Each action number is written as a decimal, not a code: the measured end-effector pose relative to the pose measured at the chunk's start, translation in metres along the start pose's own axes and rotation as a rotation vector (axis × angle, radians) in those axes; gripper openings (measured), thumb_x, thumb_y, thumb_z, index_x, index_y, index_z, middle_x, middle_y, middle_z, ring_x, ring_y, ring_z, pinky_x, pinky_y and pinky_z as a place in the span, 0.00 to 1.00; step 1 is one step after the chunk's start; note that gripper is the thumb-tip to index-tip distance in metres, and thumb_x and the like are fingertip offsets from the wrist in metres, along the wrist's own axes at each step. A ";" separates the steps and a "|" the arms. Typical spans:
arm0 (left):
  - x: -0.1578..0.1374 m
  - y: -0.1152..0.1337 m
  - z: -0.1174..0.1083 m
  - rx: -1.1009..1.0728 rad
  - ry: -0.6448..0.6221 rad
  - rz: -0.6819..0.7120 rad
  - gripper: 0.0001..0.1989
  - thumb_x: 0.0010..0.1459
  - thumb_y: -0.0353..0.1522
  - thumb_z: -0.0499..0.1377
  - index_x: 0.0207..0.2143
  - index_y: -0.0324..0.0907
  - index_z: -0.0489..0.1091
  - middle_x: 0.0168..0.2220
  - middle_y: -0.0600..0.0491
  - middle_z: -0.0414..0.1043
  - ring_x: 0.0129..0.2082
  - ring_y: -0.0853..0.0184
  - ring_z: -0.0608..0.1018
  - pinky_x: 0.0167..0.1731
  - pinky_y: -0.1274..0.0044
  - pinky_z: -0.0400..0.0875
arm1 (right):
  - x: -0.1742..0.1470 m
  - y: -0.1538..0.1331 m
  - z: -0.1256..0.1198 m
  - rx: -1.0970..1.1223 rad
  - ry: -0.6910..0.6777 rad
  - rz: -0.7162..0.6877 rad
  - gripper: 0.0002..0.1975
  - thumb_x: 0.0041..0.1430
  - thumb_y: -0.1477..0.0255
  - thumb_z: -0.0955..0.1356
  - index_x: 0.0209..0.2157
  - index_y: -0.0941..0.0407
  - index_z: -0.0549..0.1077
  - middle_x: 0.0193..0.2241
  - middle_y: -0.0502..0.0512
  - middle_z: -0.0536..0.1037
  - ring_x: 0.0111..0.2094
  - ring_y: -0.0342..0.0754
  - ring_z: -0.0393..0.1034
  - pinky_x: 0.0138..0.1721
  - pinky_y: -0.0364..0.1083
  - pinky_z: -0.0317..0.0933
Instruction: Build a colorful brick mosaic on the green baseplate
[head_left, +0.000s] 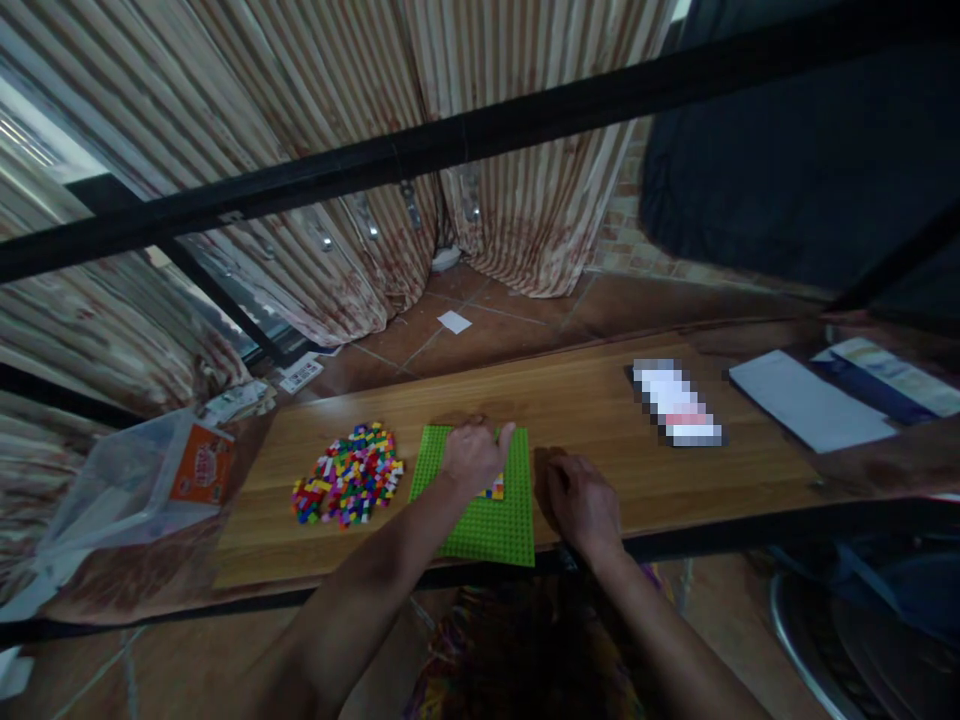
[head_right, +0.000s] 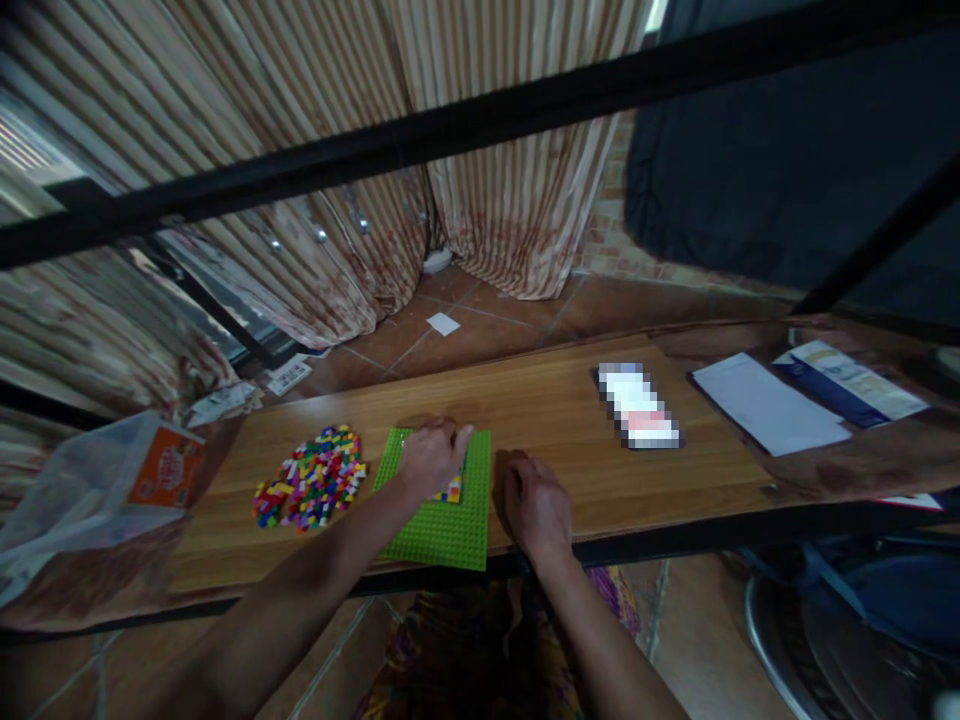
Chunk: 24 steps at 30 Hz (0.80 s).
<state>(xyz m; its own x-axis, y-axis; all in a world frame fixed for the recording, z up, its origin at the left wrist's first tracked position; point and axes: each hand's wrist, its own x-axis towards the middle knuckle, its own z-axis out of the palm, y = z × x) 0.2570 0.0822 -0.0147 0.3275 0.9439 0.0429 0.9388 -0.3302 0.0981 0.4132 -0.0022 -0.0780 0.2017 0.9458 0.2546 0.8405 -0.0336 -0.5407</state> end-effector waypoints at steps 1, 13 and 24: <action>0.002 0.001 -0.001 0.005 -0.008 -0.017 0.32 0.68 0.46 0.37 0.40 0.36 0.75 0.40 0.41 0.78 0.41 0.59 0.80 0.41 0.71 0.71 | 0.000 0.000 0.000 0.000 -0.002 0.005 0.12 0.66 0.69 0.61 0.37 0.55 0.76 0.35 0.56 0.78 0.34 0.49 0.72 0.33 0.44 0.57; 0.031 -0.001 -0.001 -0.005 -0.140 -0.088 0.42 0.66 0.51 0.30 0.37 0.36 0.78 0.37 0.37 0.79 0.40 0.54 0.81 0.41 0.67 0.71 | -0.001 0.002 0.001 0.018 -0.002 -0.011 0.12 0.65 0.69 0.61 0.37 0.55 0.75 0.35 0.57 0.78 0.35 0.49 0.72 0.36 0.44 0.59; 0.024 0.000 -0.008 -0.111 -0.064 -0.124 0.35 0.68 0.46 0.34 0.42 0.37 0.76 0.40 0.40 0.79 0.43 0.57 0.81 0.44 0.68 0.72 | -0.003 0.009 0.006 -0.005 -0.021 -0.050 0.15 0.65 0.66 0.59 0.39 0.56 0.75 0.37 0.58 0.79 0.35 0.51 0.73 0.35 0.46 0.60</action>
<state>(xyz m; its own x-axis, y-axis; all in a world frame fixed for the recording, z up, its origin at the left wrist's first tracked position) 0.2644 0.1047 -0.0054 0.2198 0.9747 -0.0396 0.9559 -0.2071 0.2082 0.4178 -0.0032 -0.0883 0.1491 0.9529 0.2640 0.8515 0.0119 -0.5242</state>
